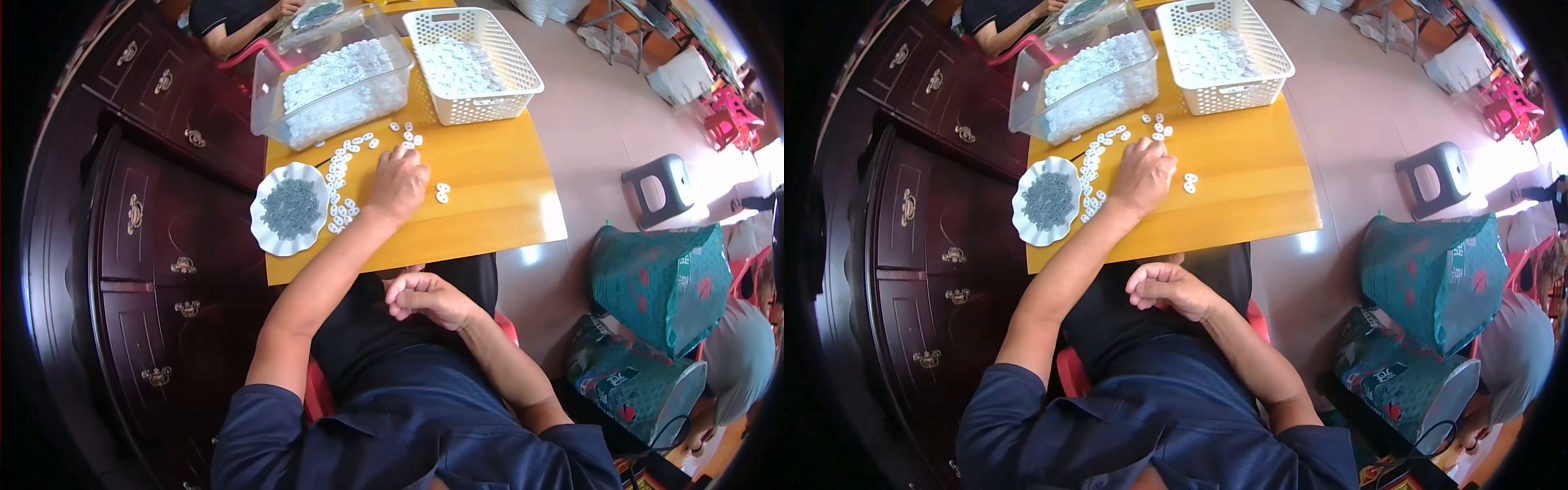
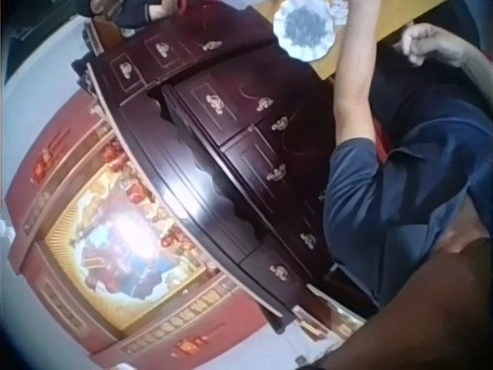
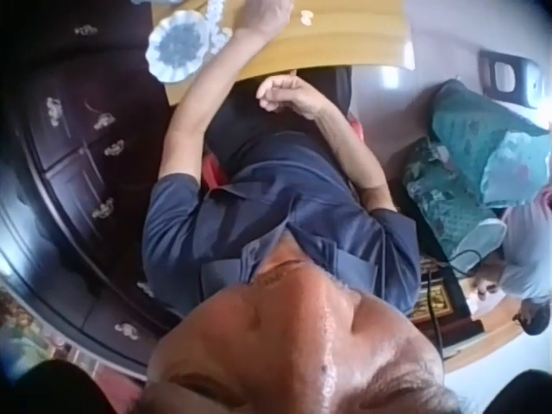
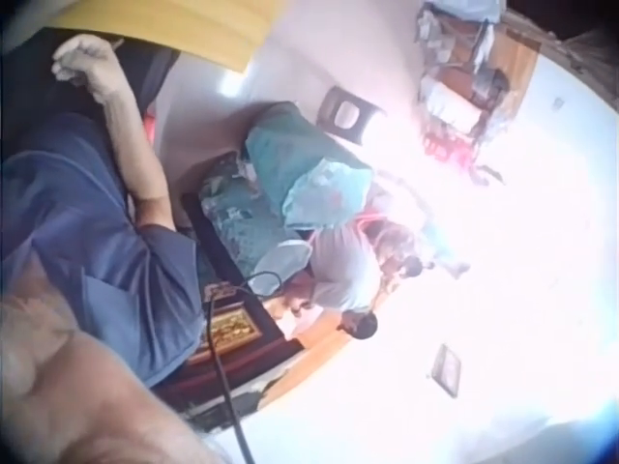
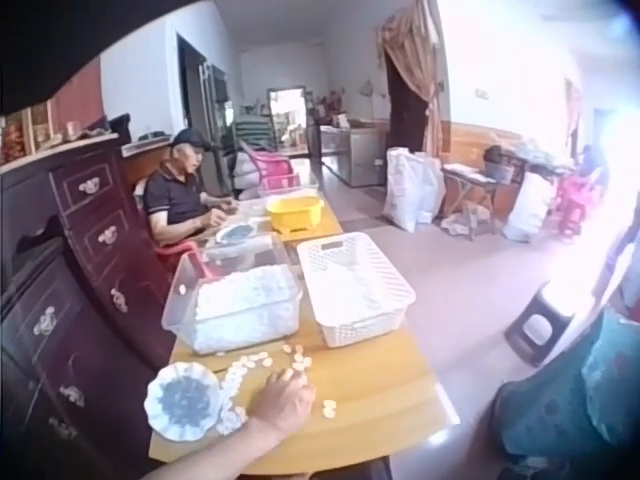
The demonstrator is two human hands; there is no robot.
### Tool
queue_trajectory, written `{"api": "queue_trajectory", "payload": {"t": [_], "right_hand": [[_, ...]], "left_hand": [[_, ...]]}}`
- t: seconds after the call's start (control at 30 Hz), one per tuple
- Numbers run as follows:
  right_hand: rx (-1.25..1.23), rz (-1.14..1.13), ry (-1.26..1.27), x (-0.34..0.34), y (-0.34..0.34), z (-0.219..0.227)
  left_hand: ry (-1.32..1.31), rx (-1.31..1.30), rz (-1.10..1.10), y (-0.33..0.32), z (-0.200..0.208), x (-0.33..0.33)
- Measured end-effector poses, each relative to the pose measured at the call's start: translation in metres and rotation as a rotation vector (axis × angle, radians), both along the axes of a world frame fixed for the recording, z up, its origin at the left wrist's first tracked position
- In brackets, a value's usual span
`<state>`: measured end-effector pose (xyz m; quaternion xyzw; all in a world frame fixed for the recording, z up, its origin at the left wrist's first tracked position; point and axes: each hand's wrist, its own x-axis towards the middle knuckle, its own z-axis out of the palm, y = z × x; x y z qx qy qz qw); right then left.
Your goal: Assembling small blue pins into white circular plastic button components.
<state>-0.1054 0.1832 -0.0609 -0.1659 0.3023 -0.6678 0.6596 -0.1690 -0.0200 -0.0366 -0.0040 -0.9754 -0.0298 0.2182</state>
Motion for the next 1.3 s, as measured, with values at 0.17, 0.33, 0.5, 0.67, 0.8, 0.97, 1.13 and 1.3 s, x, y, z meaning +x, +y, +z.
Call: {"api": "queue_trajectory", "payload": {"t": [0.17, 0.33, 0.5, 0.67, 0.8, 0.97, 1.13, 1.3], "right_hand": [[0.061, -0.040, -0.014, -0.005, 0.006, -0.010], [0.174, -0.173, -0.031, -0.002, 0.001, -0.001], [0.195, -0.241, -0.089, 0.004, 0.005, -0.008], [0.186, -0.327, -0.203, 0.016, -0.005, 0.013], [0.090, -0.240, -0.113, 0.018, -0.008, -0.003], [0.097, -0.220, -0.156, 0.023, -0.011, -0.013], [0.130, -0.248, -0.013, 0.025, -0.010, -0.008], [0.211, -0.250, 0.052, 0.027, -0.009, -0.010]], "left_hand": [[0.029, 0.038, -0.060, 0.022, -0.009, 0.032], [0.094, 0.040, -0.109, 0.031, -0.012, 0.063], [0.263, 0.400, -0.162, 0.035, 0.010, 0.096], [0.272, 0.687, -0.226, 0.037, 0.018, 0.144], [0.236, 0.740, -0.172, 0.034, 0.011, 0.173], [0.209, 0.810, -0.112, 0.026, 0.016, 0.189], [0.228, 0.491, 0.182, -0.034, 0.034, 0.203], [0.076, 0.287, 0.374, -0.065, 0.030, 0.218]]}}
